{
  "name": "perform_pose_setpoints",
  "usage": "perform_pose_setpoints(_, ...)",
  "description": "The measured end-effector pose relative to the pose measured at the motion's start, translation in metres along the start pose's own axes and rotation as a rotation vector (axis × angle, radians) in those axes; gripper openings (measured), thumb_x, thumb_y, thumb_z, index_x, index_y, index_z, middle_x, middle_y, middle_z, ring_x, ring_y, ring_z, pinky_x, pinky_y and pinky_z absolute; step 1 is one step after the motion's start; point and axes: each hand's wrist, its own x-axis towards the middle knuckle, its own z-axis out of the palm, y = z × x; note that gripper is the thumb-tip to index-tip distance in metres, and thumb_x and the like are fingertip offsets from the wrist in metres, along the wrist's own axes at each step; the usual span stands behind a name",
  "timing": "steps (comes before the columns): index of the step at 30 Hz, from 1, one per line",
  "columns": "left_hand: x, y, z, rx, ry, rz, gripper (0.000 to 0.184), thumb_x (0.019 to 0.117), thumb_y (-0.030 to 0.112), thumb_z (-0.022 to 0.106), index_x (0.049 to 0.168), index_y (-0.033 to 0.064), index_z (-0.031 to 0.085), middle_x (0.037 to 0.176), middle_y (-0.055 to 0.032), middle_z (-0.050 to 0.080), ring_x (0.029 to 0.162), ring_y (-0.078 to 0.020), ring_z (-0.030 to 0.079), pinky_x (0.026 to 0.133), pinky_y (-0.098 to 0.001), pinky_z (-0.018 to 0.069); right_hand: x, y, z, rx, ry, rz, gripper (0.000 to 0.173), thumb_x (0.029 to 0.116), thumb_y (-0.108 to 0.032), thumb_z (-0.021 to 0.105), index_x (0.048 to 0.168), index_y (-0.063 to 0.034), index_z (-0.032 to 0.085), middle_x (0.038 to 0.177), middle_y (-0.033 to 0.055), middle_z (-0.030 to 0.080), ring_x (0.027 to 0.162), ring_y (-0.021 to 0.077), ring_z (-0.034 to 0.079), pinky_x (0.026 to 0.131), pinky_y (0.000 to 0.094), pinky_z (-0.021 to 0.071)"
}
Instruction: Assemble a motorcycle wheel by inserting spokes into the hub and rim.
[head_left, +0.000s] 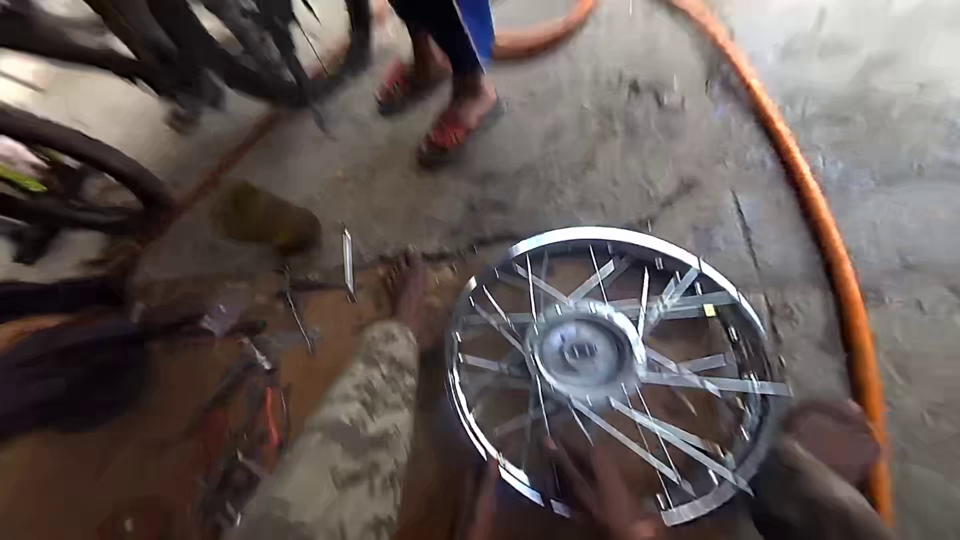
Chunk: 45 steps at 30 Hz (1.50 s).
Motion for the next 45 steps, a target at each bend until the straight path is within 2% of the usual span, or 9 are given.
perform_pose_setpoints(7,0.011,-0.007,-0.009,-0.216,-0.284,-0.031,0.078,0.1052,0.056,0.038,0.143,-0.012,0.038,0.127,-0.021,0.065,0.11,-0.027,0.069,0.096,-0.0444,0.0592,0.0,0.02,-0.008,-0.084,-0.107,0.025,0.033,0.1066,-0.033,0.053,0.105,-0.008,0.075,0.095,0.0062,0.072,0.086,0.0152,0.068,0.081,0.0387,0.0584)
perform_pose_setpoints(14,0.013,0.0,-0.019,-0.191,-0.306,0.053,0.073,0.1036,0.06,0.043,0.136,-0.0039,0.052,0.118,-0.0177,0.07,0.104,-0.0284,0.072,0.093,-0.0457,0.0608,0.007,0.015,-0.016,-0.212,-0.171,-0.045,0.027,0.1054,-0.032,0.055,0.092,-0.0145,0.071,0.076,-0.0016,0.064,0.067,0.01,0.061,0.062,0.0329,0.0534)
perform_pose_setpoints(21,0.01,0.005,-0.019,-0.109,-0.279,0.098,0.071,0.1026,0.06,0.046,0.129,-0.0067,0.053,0.112,-0.0126,0.071,0.098,-0.0231,0.073,0.089,-0.0428,0.0631,0.01,0.014,-0.013,-0.114,-0.187,0.043,0.034,0.1057,-0.038,0.053,0.117,-0.0122,0.071,0.096,0.0037,0.073,0.085,0.0144,0.07,0.081,0.0383,0.0586)
perform_pose_setpoints(28,0.027,0.088,-0.03,1.037,-0.357,0.098,0.06,0.1013,0.062,0.045,0.089,0.0124,0.076,0.078,-0.0034,0.074,0.075,-0.0214,0.073,0.076,-0.0519,0.059,0.01,0.026,-0.002,0.007,-0.116,-0.007,0.027,0.1025,-0.03,0.06,0.11,-0.0067,0.072,0.092,0.0067,0.071,0.081,0.0159,0.069,0.078,0.0383,0.0583)
perform_pose_setpoints(31,0.017,0.104,-0.003,0.998,-0.269,0.293,0.039,0.1,0.047,0.059,0.106,0.013,0.079,0.079,-0.0018,0.076,0.069,-0.0187,0.073,0.07,-0.0481,0.0603,0.004,0.029,0.004,0.019,-0.113,-0.036,0.026,0.1023,-0.027,0.06,0.108,-0.0044,0.071,0.09,0.0099,0.07,0.079,0.0203,0.068,0.076,0.0424,0.0578)
perform_pose_setpoints(34,0.026,0.111,0.018,0.834,-0.128,0.601,0.028,0.0977,0.038,0.066,0.101,0.0123,0.078,0.081,0.0012,0.076,0.069,-0.011,0.072,0.065,-0.0374,0.0615,0.002,0.022,0.004,0.019,-0.121,-0.008,0.026,0.1013,-0.022,0.061,0.113,-0.0002,0.068,0.09,0.0138,0.071,0.079,0.0243,0.07,0.076,0.0456,0.0586)
perform_pose_setpoints(38,0.092,0.16,0.042,0.807,0.22,1.05,0.039,0.0958,0.035,0.063,0.116,0.0043,0.073,0.114,-0.0145,0.072,0.107,-0.0287,0.07,0.093,-0.0472,0.0579,0.0,0.022,0.003,0.034,-0.055,-0.03,0.026,0.101,-0.02,0.058,0.11,0.0024,0.067,0.09,0.0167,0.069,0.084,0.0274,0.069,0.08,0.0486,0.056)
perform_pose_setpoints(42,0.165,0.229,0.053,0.886,0.34,1.009,0.069,0.0976,0.047,0.06,0.149,0.0027,0.047,0.15,-0.0231,0.049,0.136,-0.045,0.048,0.112,-0.0638,0.0377,0.012,0.013,0.006,0.568,-0.098,-0.057,0.023,0.1086,-0.013,0.045,0.116,0.0038,0.058,0.093,0.01,0.071,0.083,0.0179,0.07,0.079,0.0377,0.0599)
perform_pose_setpoints(45,0.195,0.255,0.062,0.993,0.29,0.864,0.065,0.1006,0.059,0.054,0.143,0.0099,0.056,0.112,-0.0247,0.069,0.098,-0.0475,0.068,0.081,-0.0687,0.0521,0.022,-0.014,0.001,0.816,-0.015,0.107,0.031,0.1109,-0.016,0.037,0.112,-0.0001,0.063,0.077,0.0004,0.063,0.06,0.0074,0.056,0.053,0.0246,0.0482)
